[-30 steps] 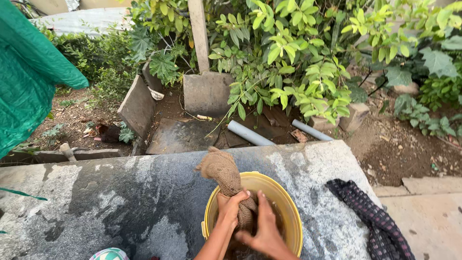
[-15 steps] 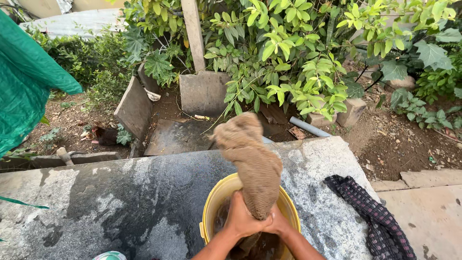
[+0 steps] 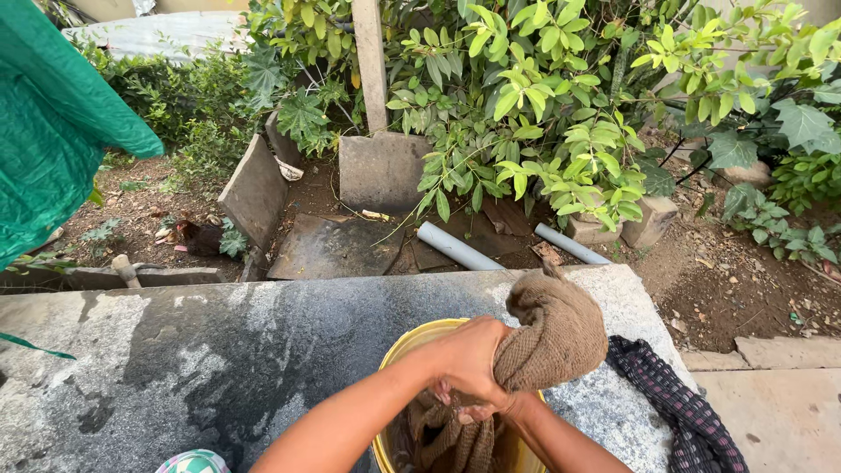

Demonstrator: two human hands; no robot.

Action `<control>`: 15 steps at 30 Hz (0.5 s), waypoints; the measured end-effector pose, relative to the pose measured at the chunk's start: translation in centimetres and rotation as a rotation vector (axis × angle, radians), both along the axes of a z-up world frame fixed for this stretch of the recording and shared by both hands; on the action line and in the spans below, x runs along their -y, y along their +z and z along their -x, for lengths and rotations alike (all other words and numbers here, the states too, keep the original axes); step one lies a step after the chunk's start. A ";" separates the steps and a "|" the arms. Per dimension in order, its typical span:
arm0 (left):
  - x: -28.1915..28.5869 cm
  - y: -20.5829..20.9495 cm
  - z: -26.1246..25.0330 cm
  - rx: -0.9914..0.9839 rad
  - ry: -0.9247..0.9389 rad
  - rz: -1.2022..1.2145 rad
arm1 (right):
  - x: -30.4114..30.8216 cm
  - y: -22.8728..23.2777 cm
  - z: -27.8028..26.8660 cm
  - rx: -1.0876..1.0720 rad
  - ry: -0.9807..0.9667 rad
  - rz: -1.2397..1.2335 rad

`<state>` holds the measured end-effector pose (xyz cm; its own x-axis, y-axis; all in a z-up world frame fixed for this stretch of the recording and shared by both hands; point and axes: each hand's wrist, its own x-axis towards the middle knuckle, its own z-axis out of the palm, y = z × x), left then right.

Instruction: The person washes a cloth by hand in a yellow bucket of water, scrubbing and wringing it multiple times before carrying the damp cloth across a yard.

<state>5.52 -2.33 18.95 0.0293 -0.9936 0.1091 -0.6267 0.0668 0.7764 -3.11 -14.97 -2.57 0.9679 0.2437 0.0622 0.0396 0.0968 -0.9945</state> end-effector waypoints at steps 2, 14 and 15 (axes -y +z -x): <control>1.6 -1.7 -1.5 0.018 -0.023 -0.032 | -1.0 2.7 0.1 0.142 0.212 -0.428; -0.5 -23.8 -5.4 -1.077 -0.221 -0.034 | -1.2 11.7 0.9 0.317 -0.148 -0.540; -1.0 -23.7 -5.2 -0.936 -0.189 0.013 | -0.9 11.5 0.7 0.312 -0.194 -0.565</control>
